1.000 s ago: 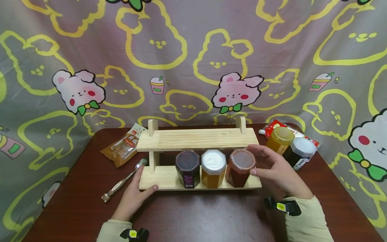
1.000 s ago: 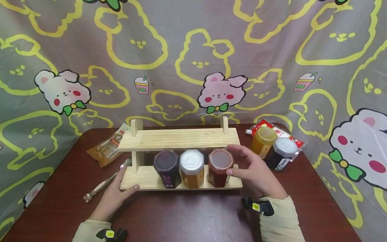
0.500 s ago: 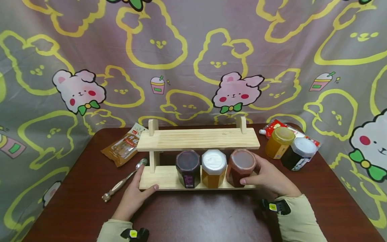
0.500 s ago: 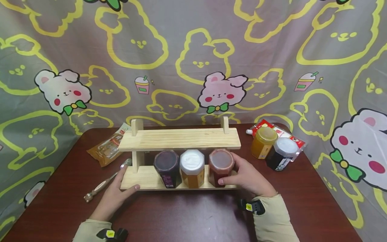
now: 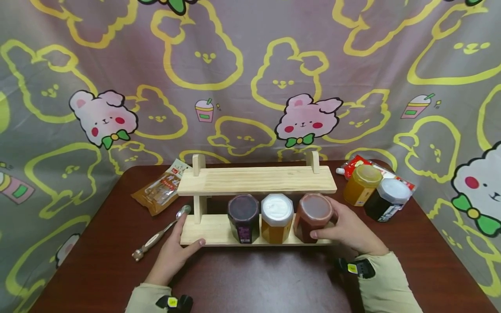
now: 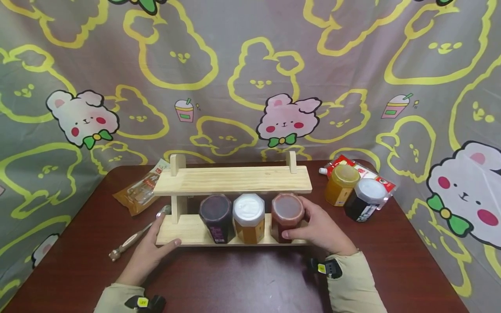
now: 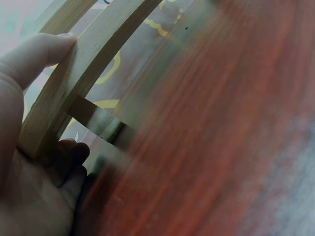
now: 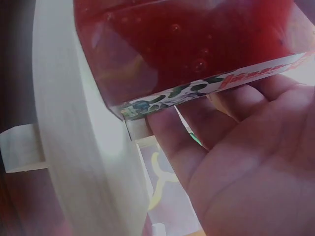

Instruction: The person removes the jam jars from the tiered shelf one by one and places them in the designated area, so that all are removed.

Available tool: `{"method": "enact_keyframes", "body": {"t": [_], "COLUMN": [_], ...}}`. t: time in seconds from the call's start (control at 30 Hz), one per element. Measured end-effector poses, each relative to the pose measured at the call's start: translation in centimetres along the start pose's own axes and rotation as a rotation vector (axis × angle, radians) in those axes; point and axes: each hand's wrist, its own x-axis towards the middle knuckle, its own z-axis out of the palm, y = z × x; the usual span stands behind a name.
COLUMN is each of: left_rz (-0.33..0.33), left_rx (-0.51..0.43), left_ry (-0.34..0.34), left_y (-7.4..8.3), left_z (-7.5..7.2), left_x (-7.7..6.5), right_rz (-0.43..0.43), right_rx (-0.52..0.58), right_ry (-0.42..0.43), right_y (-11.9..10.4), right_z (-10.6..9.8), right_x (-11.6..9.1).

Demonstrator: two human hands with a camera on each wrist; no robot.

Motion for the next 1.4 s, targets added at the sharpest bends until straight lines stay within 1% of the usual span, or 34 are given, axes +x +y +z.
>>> {"method": "enact_keyframes", "body": {"t": [0.13,0.23,0.43,0.53,0.8,1.03,1.13,1.27,1.4], "left_rz": [0.004,0.01,0.007,0.008,0.012,0.004,0.007,0.009,0.005], "left_rx": [-0.006,-0.013,-0.014,-0.014,-0.009,-0.008,-0.011,-0.009,0.001], "left_ry": [-0.001,0.001,0.002,0.0,0.001,-0.003,-0.001,-0.001,-0.002], "left_y": [0.1,0.1,0.1,0.0,0.1,0.1,0.1,0.1,0.0], "left_z": [0.0,0.1,0.1,0.0,0.0,0.0,0.0,0.0,0.0], "left_x": [0.0,0.0,0.0,0.1,0.0,0.1,0.1,0.1,0.1], "right_rz": [-0.001,0.001,-0.045,-0.053,-0.049,-0.038,-0.039,-0.016,-0.006], "right_rx": [-0.004,-0.014,-0.093,-0.12,-0.114,-0.089,-0.117,-0.166,-0.179], "right_ry": [0.008,0.031,0.1,0.122,0.178,0.2,0.247,0.312,0.359], "right_y": [-0.4,-0.7,-1.3,-1.6,-2.0,-1.7,-1.6,-1.3,-1.0], "right_z": [-0.3,-0.8,-1.9,-2.3,-3.3,-4.1,-4.4,-4.7,-4.9], "right_x": [-0.3,-0.6,-1.2,-1.6,-2.3,-2.8,-3.0,-3.2,-3.2]}}
